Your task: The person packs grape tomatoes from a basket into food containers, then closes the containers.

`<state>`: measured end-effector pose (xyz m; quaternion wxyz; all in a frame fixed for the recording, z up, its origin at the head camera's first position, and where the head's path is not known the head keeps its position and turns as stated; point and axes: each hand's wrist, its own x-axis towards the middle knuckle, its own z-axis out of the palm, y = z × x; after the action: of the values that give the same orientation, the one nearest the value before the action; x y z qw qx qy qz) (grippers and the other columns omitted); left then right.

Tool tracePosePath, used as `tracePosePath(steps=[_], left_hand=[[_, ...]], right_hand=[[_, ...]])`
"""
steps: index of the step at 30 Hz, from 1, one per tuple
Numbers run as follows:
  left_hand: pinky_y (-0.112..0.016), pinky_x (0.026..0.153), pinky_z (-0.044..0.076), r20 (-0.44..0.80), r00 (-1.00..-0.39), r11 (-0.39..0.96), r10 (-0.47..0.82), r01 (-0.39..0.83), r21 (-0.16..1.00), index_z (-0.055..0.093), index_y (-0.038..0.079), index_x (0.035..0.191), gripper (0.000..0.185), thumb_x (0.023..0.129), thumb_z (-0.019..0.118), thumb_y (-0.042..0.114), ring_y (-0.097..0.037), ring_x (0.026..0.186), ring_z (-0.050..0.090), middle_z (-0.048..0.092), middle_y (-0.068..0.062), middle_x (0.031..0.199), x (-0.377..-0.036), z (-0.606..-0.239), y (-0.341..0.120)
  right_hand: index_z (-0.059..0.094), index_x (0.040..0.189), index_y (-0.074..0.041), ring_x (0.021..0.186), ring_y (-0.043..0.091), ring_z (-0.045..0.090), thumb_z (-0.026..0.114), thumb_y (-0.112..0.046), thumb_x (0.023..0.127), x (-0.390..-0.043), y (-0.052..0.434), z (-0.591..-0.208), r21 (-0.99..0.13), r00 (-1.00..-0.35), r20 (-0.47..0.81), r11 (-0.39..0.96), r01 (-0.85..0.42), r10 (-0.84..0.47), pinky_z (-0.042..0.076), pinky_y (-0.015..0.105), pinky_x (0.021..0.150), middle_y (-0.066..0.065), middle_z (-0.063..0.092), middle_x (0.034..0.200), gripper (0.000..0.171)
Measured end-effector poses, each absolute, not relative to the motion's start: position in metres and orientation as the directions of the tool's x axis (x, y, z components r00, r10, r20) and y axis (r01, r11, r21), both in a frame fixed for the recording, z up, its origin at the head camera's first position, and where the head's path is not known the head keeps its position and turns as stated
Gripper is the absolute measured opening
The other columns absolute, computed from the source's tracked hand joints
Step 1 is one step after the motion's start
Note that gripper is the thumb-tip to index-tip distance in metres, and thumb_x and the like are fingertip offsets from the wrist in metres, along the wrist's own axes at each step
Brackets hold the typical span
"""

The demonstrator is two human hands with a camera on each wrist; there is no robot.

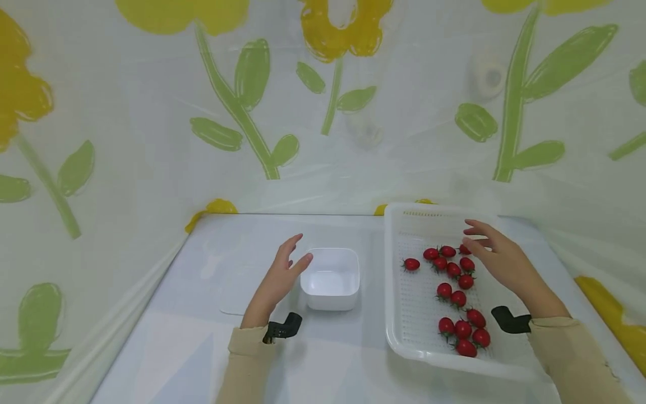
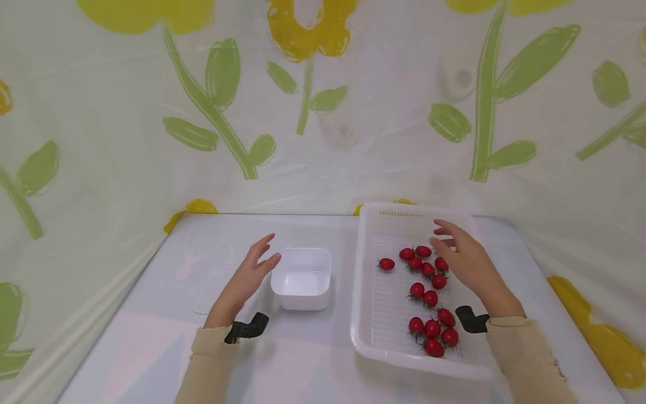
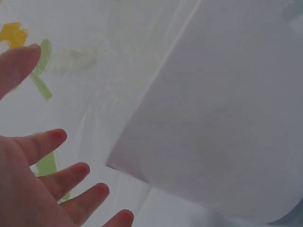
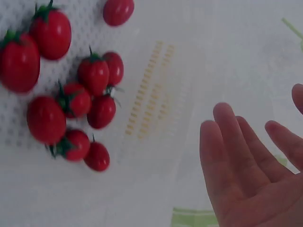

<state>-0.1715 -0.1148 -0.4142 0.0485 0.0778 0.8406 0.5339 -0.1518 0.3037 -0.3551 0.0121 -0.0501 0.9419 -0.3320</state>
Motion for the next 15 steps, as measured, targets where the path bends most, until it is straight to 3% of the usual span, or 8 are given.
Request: tracePosePath(steps=[8, 15], left_hand=[[-0.046, 0.105, 0.014, -0.042, -0.991, 0.196, 0.129, -0.016, 0.981, 0.014, 0.038, 0.14, 0.075, 0.082, 0.061, 0.04, -0.014, 0.133, 0.011, 0.012, 0.008, 0.146, -0.163, -0.447, -0.098], [-0.054, 0.102, 0.01, -0.068, -0.986, 0.145, 0.151, -0.046, 0.988, 0.012, 0.04, 0.14, 0.086, 0.077, 0.069, 0.029, -0.019, 0.132, 0.011, 0.014, 0.007, 0.146, -0.156, -0.463, -0.09]], right_hand=[[0.029, 0.138, -0.011, 0.101, 0.034, 0.054, 0.048, -0.042, 0.09, -0.169, 0.283, -0.374, -0.794, -0.977, -0.071, 0.604, -0.066, -0.201, 0.042, 0.049, 0.084, 0.018, 0.044, 0.125, 0.061], [0.033, 0.136, -0.01, 0.096, 0.031, 0.057, 0.054, -0.038, 0.087, -0.182, 0.275, -0.394, -0.842, -0.959, -0.163, 0.539, 0.013, -0.233, 0.047, 0.038, 0.081, 0.021, 0.045, 0.123, 0.06]])
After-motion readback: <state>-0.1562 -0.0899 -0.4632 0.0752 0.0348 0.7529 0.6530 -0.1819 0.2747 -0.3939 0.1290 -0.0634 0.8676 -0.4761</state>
